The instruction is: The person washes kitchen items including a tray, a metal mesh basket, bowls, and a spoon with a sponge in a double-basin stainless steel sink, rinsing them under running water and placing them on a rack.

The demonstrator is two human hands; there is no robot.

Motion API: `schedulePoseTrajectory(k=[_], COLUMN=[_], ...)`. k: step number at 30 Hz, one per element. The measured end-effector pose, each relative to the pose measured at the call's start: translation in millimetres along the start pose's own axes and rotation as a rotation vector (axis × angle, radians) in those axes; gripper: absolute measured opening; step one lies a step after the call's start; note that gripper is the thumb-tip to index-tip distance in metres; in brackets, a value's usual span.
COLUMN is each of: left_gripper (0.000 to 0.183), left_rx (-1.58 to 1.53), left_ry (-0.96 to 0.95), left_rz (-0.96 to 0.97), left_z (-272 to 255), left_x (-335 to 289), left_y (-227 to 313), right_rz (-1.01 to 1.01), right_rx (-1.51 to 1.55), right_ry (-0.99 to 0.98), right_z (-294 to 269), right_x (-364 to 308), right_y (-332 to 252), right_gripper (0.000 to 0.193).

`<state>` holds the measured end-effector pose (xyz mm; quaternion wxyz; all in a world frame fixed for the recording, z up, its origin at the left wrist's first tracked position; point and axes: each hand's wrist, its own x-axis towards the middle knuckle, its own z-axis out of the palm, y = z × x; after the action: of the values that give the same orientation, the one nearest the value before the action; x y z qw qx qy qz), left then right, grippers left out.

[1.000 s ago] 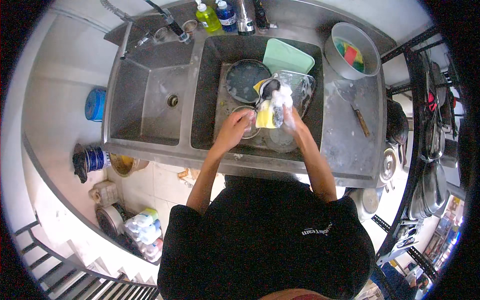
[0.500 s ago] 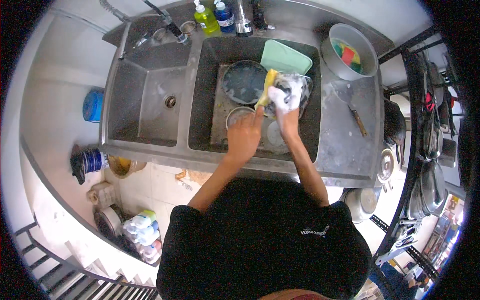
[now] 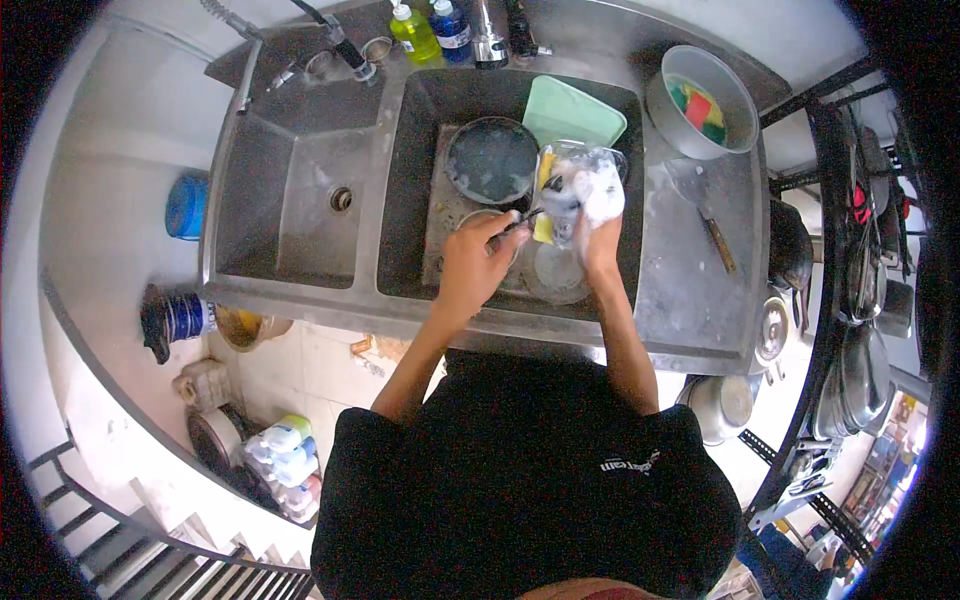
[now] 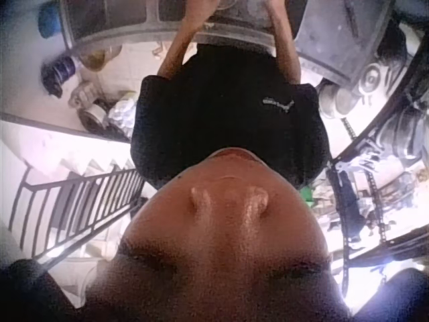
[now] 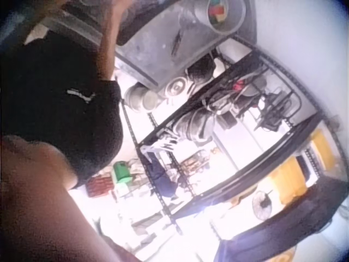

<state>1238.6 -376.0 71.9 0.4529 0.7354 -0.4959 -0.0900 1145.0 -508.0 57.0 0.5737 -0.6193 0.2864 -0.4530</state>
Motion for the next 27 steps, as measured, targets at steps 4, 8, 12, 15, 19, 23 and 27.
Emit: schedulePoseTrajectory(k=[4,8,12,15,19,23,27], left_gripper=[0.023,0.021,0.019,0.019,0.018,0.019,0.019], left_rx=[-0.538,-0.471,-0.341,-0.227,0.003,-0.059,-0.164], left_ry=[-0.249,-0.226,-0.047,-0.022,-0.041,0.034,-0.013], left_rz=[-0.392,-0.361,-0.241,-0.166,-0.215,-0.161,-0.234], left_z=[-4,-14,-4,3,-5,8,10], left_x=[3,14,15,19,26,23,20], left_y=[10,22,16,19,22,4,3], right_rz=[-0.086,-0.408,-0.756,-0.710,-0.560,-0.051,0.162], right_rx=[-0.007,-0.295,-0.893,-0.955,-0.655,0.070,0.274], right_ry=[0.134,0.425,0.098,-0.093,-0.157,0.312,0.232], right_z=[-1,-5,-5,-15,-15,-25,-31], right_x=[-2,0,-1,-8,-16,6,14], right_y=[7,-9,-23,-1,8,11,-24], right_gripper=[0.031,0.037,0.042,0.037,0.031,0.025,0.031])
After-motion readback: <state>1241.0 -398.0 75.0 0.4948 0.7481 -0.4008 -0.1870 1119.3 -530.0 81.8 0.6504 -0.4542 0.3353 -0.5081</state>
